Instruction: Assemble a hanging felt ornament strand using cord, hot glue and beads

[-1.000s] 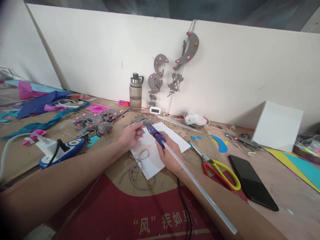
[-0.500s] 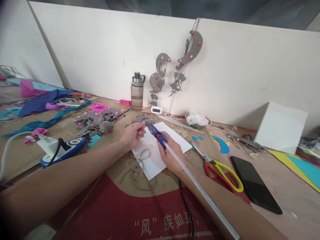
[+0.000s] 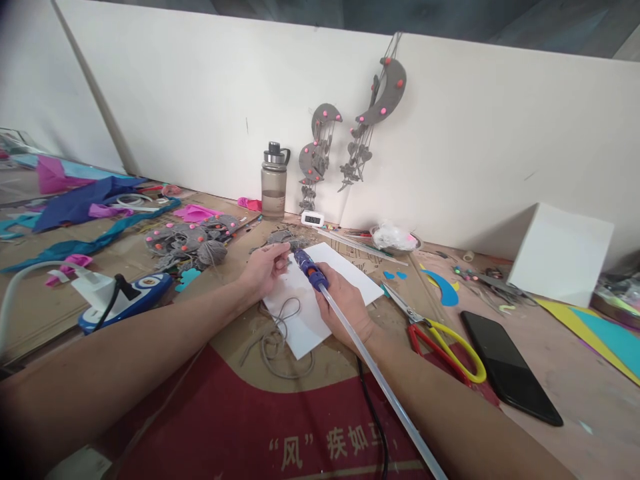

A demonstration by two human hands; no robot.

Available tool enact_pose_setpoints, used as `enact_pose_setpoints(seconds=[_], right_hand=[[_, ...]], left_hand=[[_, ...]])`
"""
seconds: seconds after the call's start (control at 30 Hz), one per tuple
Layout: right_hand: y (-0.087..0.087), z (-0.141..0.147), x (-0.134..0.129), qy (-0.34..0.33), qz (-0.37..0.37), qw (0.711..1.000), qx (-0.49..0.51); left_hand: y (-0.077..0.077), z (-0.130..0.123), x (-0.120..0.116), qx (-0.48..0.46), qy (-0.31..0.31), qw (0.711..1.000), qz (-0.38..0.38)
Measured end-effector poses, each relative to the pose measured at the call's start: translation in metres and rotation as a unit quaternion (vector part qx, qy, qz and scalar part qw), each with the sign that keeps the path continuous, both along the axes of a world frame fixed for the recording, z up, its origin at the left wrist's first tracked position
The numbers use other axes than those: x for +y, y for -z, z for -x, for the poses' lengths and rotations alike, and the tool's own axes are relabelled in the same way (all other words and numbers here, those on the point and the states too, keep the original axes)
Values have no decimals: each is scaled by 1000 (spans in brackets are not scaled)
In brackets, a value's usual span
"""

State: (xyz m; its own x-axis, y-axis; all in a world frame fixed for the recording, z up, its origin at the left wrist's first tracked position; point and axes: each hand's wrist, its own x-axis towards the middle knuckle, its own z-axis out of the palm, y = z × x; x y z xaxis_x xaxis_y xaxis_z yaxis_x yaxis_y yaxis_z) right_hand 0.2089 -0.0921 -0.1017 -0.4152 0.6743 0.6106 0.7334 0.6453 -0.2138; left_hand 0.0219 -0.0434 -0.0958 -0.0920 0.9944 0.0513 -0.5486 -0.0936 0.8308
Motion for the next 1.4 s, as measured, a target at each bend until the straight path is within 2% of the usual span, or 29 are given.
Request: enact_pose_setpoints(seconds=[0.63, 0.93, 1.4], right_hand=[[-1, 1, -2, 4, -2, 1000, 18], [-1, 0, -2, 2, -6, 1000, 14], [-3, 1, -4, -3, -3, 1000, 15]], left_hand=[[1, 0, 1, 2, 7, 1000, -1], [-2, 1, 1, -24, -8, 999, 30], [-1, 1, 0, -8, 6, 1000, 1]])
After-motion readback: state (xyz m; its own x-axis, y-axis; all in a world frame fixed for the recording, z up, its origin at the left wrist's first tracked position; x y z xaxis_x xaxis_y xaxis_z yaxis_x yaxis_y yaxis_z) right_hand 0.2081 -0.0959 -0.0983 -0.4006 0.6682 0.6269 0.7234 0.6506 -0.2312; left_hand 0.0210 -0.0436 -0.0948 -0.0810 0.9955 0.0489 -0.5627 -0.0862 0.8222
